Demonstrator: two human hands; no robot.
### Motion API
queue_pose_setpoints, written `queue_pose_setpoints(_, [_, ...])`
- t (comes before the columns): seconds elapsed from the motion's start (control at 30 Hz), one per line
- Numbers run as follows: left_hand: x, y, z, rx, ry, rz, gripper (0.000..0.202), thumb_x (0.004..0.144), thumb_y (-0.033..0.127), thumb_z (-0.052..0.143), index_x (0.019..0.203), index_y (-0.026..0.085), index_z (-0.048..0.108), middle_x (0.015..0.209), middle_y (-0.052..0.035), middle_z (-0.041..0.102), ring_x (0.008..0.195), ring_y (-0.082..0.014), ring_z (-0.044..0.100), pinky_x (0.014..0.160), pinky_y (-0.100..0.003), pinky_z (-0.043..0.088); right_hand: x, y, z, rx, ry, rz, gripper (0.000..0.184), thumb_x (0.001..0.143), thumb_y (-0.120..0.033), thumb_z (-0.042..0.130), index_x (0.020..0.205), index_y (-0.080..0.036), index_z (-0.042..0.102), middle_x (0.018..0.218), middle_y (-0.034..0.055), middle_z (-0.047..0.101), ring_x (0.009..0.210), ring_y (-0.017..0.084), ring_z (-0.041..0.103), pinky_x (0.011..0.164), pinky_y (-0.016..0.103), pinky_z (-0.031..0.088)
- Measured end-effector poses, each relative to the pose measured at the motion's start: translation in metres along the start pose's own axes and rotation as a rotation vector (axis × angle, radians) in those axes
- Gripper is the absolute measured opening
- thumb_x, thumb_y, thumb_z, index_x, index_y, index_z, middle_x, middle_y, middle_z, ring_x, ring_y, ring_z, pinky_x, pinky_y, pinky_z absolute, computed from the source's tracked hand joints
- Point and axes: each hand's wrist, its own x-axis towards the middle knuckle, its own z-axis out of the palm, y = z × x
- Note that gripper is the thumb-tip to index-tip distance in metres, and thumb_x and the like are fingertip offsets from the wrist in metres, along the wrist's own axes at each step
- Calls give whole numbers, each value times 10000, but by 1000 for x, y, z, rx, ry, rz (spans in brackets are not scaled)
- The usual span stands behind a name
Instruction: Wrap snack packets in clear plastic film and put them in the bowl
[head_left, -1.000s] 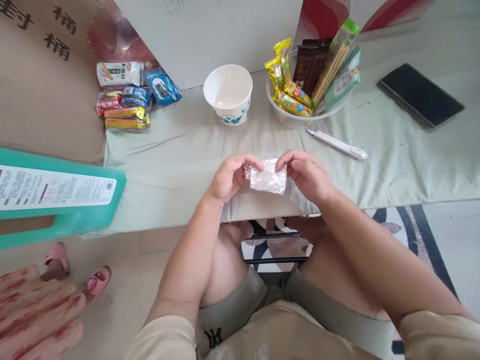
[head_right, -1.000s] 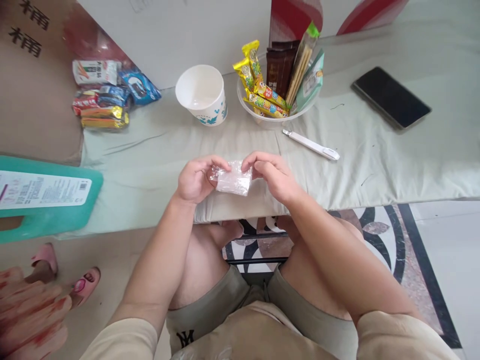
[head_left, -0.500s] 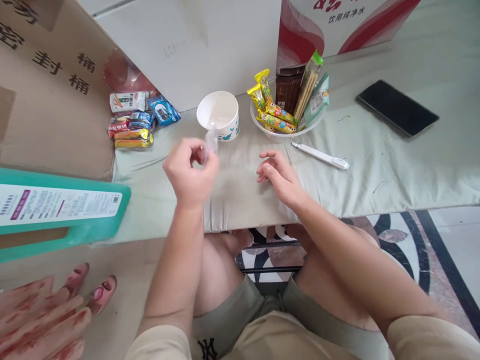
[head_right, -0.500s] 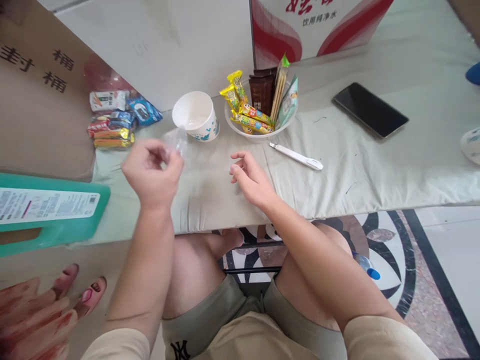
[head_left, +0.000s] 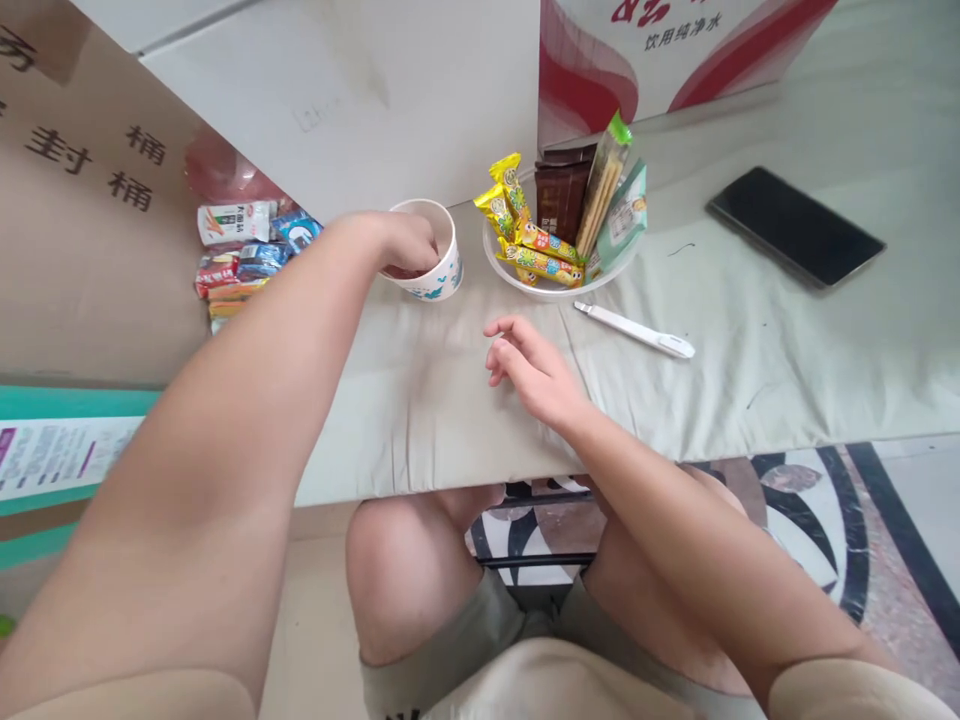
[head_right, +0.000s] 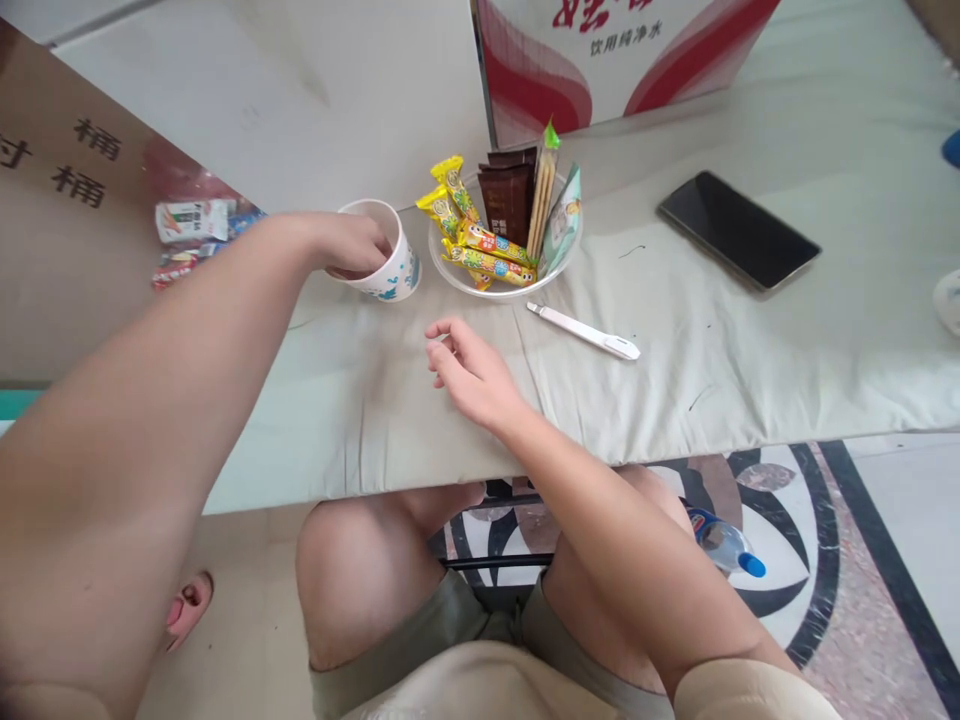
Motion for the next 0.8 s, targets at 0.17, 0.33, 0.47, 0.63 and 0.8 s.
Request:
queue_pose_setpoints(0.17, [-47, -2, -30, -329, 160, 30, 135, 861, 189, 564, 851, 132, 687, 874, -68, 737, 805, -168, 696, 884, -378, 553, 0, 0, 0, -33, 3, 26, 293, 929, -486, 476, 1051, -234, 562, 794, -35, 624, 666, 129, 626, 720, 324, 490])
queue_pose_setpoints(0.33, [-75, -55, -22, -383, 604, -87, 205, 843, 195, 581, 956, 103, 725, 843, -50, 729, 766, -144, 637, 883, -402, 539, -2, 2, 7, -60, 25, 27, 279, 934, -476, 471, 1016, -228, 568, 763, -36, 627, 642, 126, 622, 692, 310, 476])
queue_pose_setpoints(0.47, [-50, -140, 25, -518, 931, -156, 83, 770, 234, 687, 732, 179, 639, 704, -6, 626, 708, -142, 500, 878, -388, 492, -2, 3, 21, -123, 20, 9, 247, 927, -456, 480, 984, -231, 564, 727, -38, 621, 615, 131, 607, 657, 305, 457])
queue_pose_setpoints(0.63, [-22, -211, 71, -608, 998, -186, 289, 587, 175, 819, 752, 233, 588, 896, -12, 577, 987, -219, 511, 1088, -443, 386, 0, 9, 40, -257, -28, -52, 196, 941, -398, 475, 997, -236, 568, 692, -41, 600, 602, 140, 591, 647, 311, 433])
queue_pose_setpoints(0.8, [3, -210, 64, -697, 851, 57, 846, 402, 241, 994, 1147, 231, 592, 1381, 31, 550, 1439, -274, 277, 1278, -393, 92, 3, 20, 51, -429, -53, -121, 182, 961, -377, 474, 1017, -238, 577, 670, -40, 578, 597, 152, 571, 648, 321, 406])
